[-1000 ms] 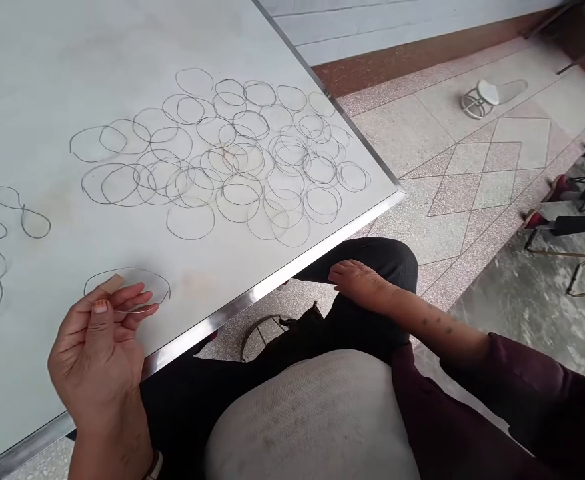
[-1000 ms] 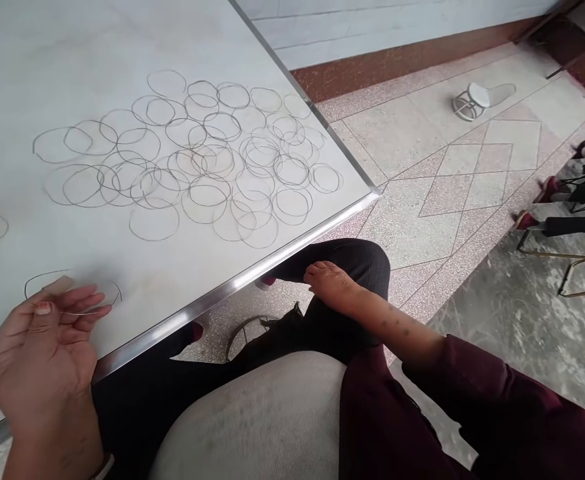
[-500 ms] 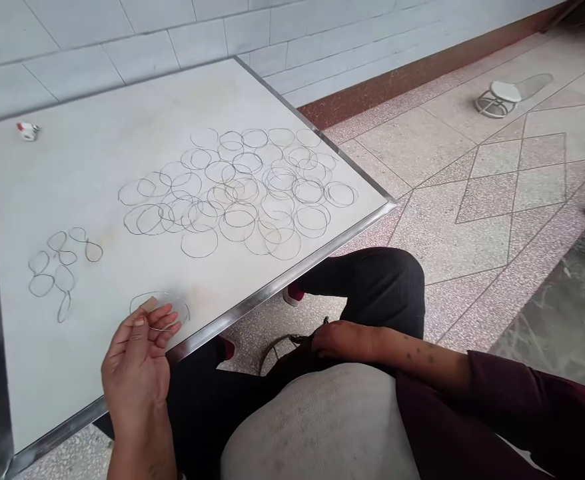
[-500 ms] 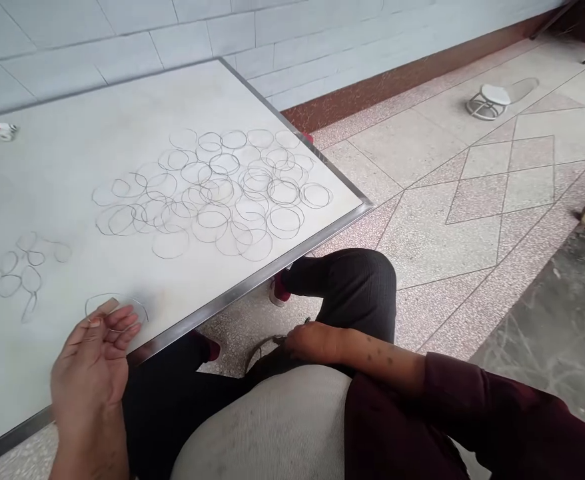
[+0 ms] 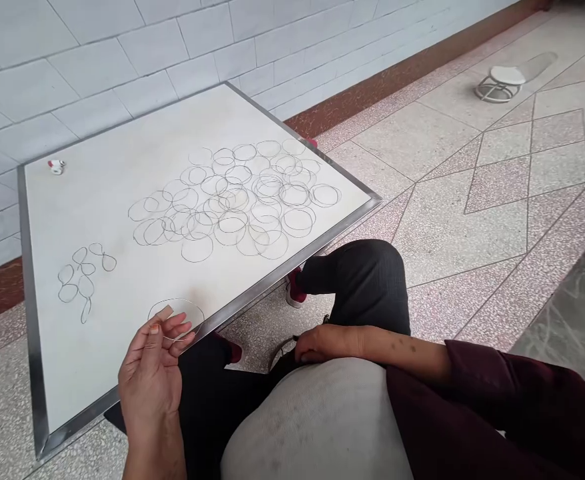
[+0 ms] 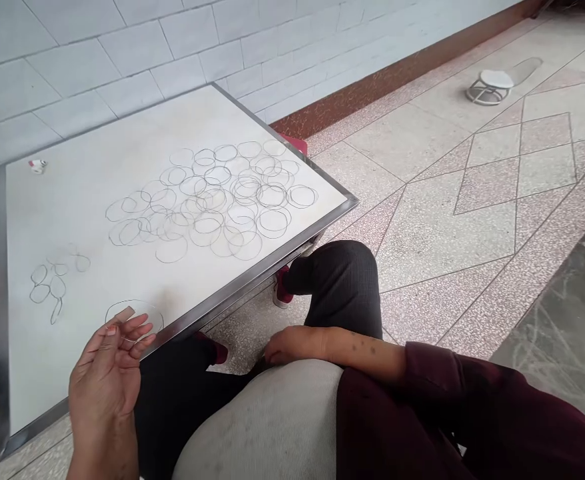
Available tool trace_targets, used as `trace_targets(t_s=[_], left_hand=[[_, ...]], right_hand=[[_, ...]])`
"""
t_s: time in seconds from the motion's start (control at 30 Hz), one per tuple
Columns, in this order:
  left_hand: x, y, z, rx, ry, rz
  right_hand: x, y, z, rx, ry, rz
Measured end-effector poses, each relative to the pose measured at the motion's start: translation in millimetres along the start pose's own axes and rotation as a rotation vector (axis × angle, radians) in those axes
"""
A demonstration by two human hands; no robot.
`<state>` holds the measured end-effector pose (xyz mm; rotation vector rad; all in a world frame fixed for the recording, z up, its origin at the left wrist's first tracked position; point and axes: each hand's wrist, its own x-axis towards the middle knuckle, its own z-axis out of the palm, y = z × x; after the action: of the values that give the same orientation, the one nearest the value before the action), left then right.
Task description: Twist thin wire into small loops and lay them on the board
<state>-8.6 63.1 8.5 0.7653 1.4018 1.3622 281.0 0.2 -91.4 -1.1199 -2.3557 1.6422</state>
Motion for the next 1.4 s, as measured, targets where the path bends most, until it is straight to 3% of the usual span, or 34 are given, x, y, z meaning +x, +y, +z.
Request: trace_targets(t_s=[0.17, 0.3, 0.37, 0.53, 0.7, 1.07, 1.23, 1.4], left_hand=[[-11, -3, 13.2, -0.007, -0.052, -0.022], [-25, -4, 34.0, 0.001, -0.149, -0.072], [-32, -2, 42.2, 0.01, -0.189, -0.074], [-46, 6, 47.5, -0.004, -0.233, -0.088], [-55, 12, 41.5, -0.034, -0.248, -0.083], [-63, 12, 37.7, -0.13, -0.231, -0.126], [-63, 17, 28.7, -0.254, -0.291, -0.233], [-60, 18, 15.5, -0.325, -0.278, -0.268]], right_hand=[[-13, -4, -13, 0.093, 0.217, -0.023], [-3, -29, -41, 0.317, 0.439, -0.119], [8, -46, -55, 0.514, 0.493, -0.141], [33, -84, -78, 0.688, 0.47, -0.225], [42, -102, -79, 0.729, 0.428, -0.258], [36, -117, -65, 0.822, 0.315, -0.225], [37, -119, -64, 0.844, 0.396, -0.189], [34, -120, -66, 0.898, 0.4, -0.176]])
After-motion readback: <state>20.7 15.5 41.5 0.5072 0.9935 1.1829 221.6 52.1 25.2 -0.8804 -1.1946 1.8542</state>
